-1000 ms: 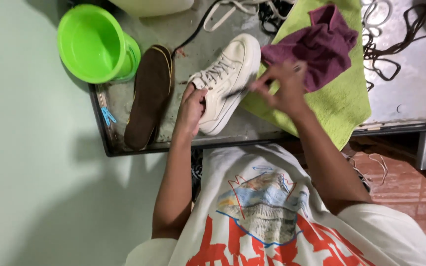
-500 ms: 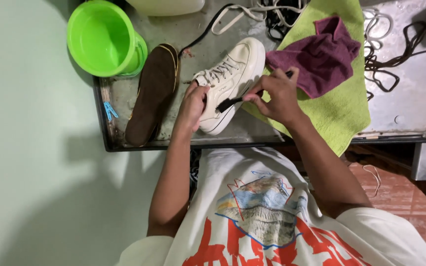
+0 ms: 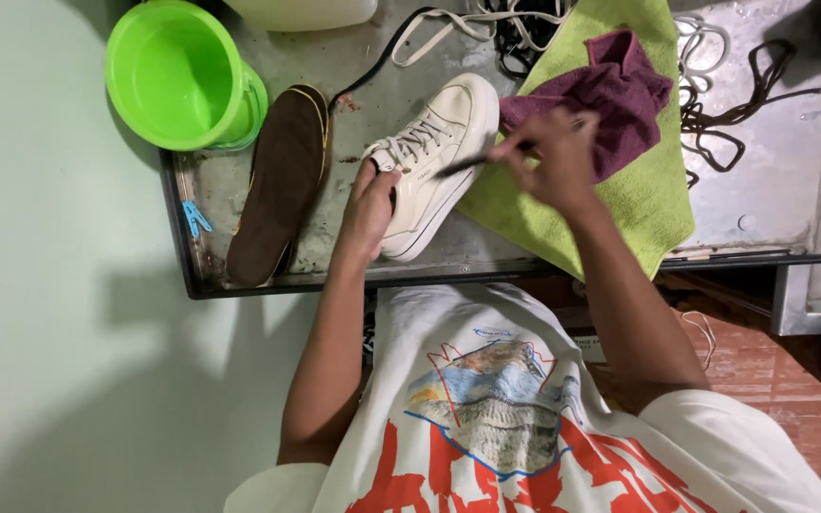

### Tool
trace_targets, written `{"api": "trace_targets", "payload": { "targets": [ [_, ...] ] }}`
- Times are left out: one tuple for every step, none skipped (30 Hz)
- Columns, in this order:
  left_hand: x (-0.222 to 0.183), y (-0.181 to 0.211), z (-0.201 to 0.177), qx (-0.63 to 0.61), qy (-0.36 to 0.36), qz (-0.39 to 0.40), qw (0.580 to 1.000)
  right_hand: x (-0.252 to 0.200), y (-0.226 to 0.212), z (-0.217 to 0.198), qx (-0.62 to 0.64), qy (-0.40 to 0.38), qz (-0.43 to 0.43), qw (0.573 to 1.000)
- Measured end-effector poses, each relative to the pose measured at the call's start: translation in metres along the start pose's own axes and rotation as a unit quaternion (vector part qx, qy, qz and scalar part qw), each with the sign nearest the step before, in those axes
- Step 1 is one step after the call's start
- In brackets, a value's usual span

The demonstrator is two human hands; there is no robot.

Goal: Applying glue to the midsole of a white sneaker using a brush and cleaning it with a cloth.

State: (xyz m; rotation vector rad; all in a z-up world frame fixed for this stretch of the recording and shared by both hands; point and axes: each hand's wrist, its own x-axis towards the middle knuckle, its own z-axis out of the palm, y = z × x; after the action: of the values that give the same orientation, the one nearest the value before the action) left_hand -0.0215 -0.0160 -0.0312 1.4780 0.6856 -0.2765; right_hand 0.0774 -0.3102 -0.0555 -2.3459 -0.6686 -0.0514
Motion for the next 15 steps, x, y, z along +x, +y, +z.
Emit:
{"api": "trace_targets", "payload": {
  "targets": [
    [-0.004,0.003,0.004,0.0,0.001,-0.001,1.0,-0.003,0.018,0.004,0.0,-0.001,0.0,1.0],
    [-0.008,0.006,0.009,0.005,-0.005,0.012,1.0,-0.007,0.037,0.007,-0.011,0.022,0.008,1.0],
    [-0.011,0.009,0.015,0.01,-0.01,0.025,1.0,-0.01,0.056,0.01,-0.022,0.045,0.016,0.999],
    [-0.018,0.018,0.018,0.008,-0.013,0.024,1.0,-0.014,0.046,0.018,-0.025,0.044,0.018,0.999],
    [-0.024,0.026,0.021,0.006,-0.016,0.034,0.999,-0.017,0.037,0.026,-0.014,0.032,0.012,0.999],
    [-0.03,0.036,0.023,0.004,-0.018,0.045,0.999,-0.018,0.027,0.034,-0.003,0.022,0.004,1.0],
    [-0.03,0.035,0.025,0.002,-0.021,0.046,0.999,-0.016,0.039,0.02,-0.007,0.022,0.005,1.0],
    [-0.031,0.034,0.025,-0.005,-0.03,0.052,0.998,-0.012,0.049,0.008,-0.03,0.061,0.019,0.998],
    [-0.032,0.034,0.024,-0.012,-0.04,0.058,0.997,-0.009,0.059,-0.004,-0.054,0.099,0.034,0.993],
    [-0.033,0.033,0.025,-0.011,-0.039,0.057,0.998,-0.007,0.05,-0.002,-0.053,0.098,0.035,0.993],
    [-0.034,0.032,0.025,-0.011,-0.036,0.058,0.998,-0.005,0.042,-0.001,-0.013,0.08,0.012,0.997],
    [-0.03,0.034,0.028,-0.01,-0.036,0.064,0.997,0.0,0.035,-0.002,0.022,0.067,-0.012,0.997],
    [-0.031,0.033,0.027,-0.009,-0.039,0.067,0.997,0.001,0.017,-0.006,0.02,0.071,-0.012,0.997],
    [-0.032,0.032,0.027,-0.01,-0.033,0.061,0.998,0.002,-0.001,-0.011,0.022,0.056,-0.014,0.998],
    [-0.032,0.031,0.027,-0.012,-0.027,0.054,0.998,0.002,-0.019,-0.016,0.024,0.042,-0.016,0.999]
  ]
}}
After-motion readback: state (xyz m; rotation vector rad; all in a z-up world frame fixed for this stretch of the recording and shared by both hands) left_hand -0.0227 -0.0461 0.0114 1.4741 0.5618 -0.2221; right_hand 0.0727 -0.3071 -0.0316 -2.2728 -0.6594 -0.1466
